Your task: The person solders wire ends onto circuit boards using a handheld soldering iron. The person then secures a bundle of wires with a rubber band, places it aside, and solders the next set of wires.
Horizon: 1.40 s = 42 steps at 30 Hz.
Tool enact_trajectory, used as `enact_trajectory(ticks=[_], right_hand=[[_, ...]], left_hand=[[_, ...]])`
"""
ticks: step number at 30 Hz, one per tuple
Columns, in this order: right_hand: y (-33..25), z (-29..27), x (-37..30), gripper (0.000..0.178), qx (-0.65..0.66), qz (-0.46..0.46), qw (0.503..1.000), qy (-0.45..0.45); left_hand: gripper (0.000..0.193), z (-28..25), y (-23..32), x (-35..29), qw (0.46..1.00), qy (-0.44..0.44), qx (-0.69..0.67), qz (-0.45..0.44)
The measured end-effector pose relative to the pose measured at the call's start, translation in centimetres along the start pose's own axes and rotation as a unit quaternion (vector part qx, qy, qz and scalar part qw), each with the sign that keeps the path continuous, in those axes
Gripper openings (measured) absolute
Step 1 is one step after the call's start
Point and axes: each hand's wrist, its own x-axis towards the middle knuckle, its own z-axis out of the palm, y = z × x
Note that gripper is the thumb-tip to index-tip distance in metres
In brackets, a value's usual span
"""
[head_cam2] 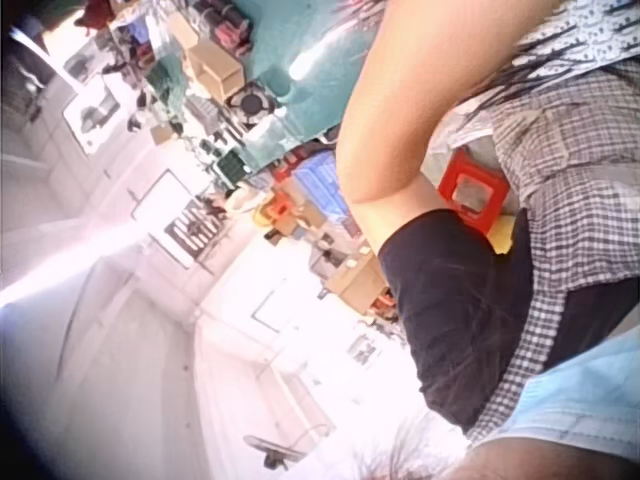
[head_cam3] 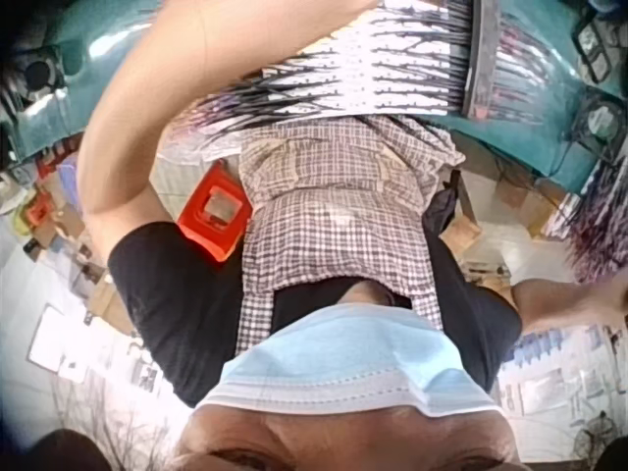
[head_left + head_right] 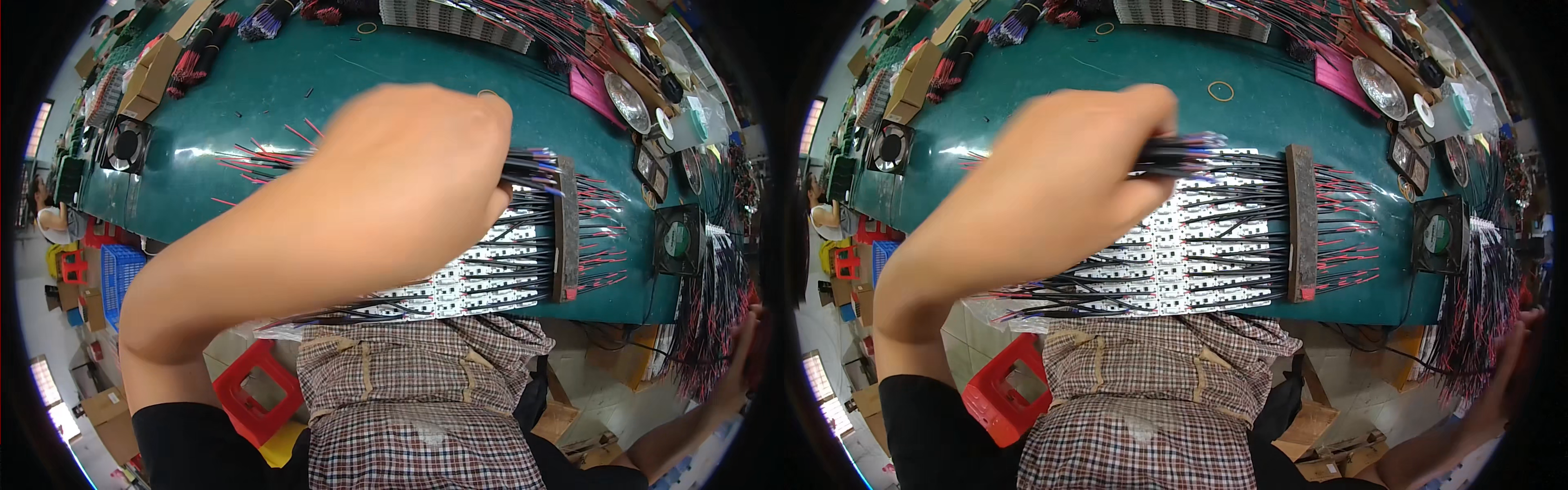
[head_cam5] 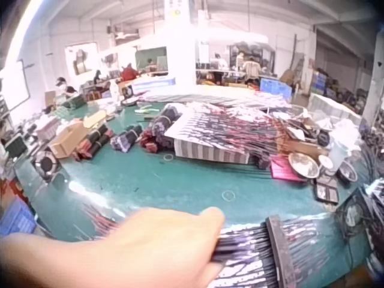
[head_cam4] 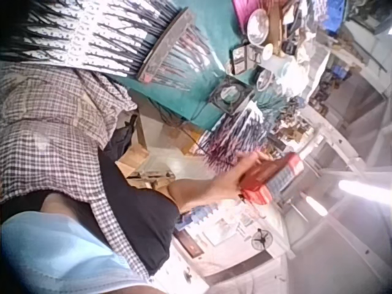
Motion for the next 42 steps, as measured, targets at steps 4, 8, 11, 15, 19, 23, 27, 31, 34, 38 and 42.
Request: enact_trajectory(ticks=[4, 8, 11, 15, 19, 23, 27, 31, 34, 38, 42], right_hand=[[-1.7, 4.4, -4.6, 0.039, 0.174, 0.118, 0.975, -0.069], [-7.4, 9.0, -8.2, 0.045, 0.313, 0.229, 0.912, -0.131], [-10.0, 11.7, -9.8, 0.051, 0.372, 0.283, 0.868, -0.165], [-12.3, 13.7, -11.3, 0.054, 0.432, 0.363, 0.774, -0.288], [-13.2, 15.1, -13.0, 0.070, 0.460, 0.336, 0.763, -0.305], [-12.6, 16.5, -14.4, 0.055, 0.393, 0.284, 0.804, -0.343], [-13.2, 17.9, -13.9, 0.039, 0.370, 0.249, 0.806, -0.390], [-13.9, 18.9, -14.1, 0.023, 0.392, 0.303, 0.782, -0.378], [-14.2, 19.4, -13.6, 0.011, 0.357, 0.270, 0.802, -0.396], [-14.7, 20.0, -13.1, 0.007, 0.344, 0.234, 0.827, -0.380], [-15.0, 20.0, -12.7, 0.008, 0.352, 0.256, 0.814, -0.384]], left_hand=[[0.030, 5.4, -4.3, 2.6, 0.994, -0.056, -0.082, -0.051], [0.027, 6.8, -8.8, 2.3, 0.976, -0.122, -0.131, -0.120], [0.027, 7.3, -9.4, 2.1, 0.965, -0.139, -0.156, -0.157], [0.028, 8.5, -9.7, 1.2, 0.974, -0.062, -0.165, -0.145], [0.028, 8.9, -9.5, 1.1, 0.987, -0.014, -0.113, -0.112], [0.026, 9.2, -9.1, 1.1, 0.990, -0.002, -0.086, -0.113], [0.024, 9.7, -9.4, 1.2, 0.993, 0.024, -0.069, -0.092], [0.024, 9.7, -9.4, 1.2, 0.993, 0.019, -0.071, -0.093], [0.024, 9.8, -9.4, 1.3, 0.993, 0.021, -0.076, -0.093], [0.022, 9.7, -9.3, 1.3, 0.992, 0.015, -0.077, -0.099], [0.022, 9.7, -9.3, 1.3, 0.994, 0.027, -0.064, -0.082]])
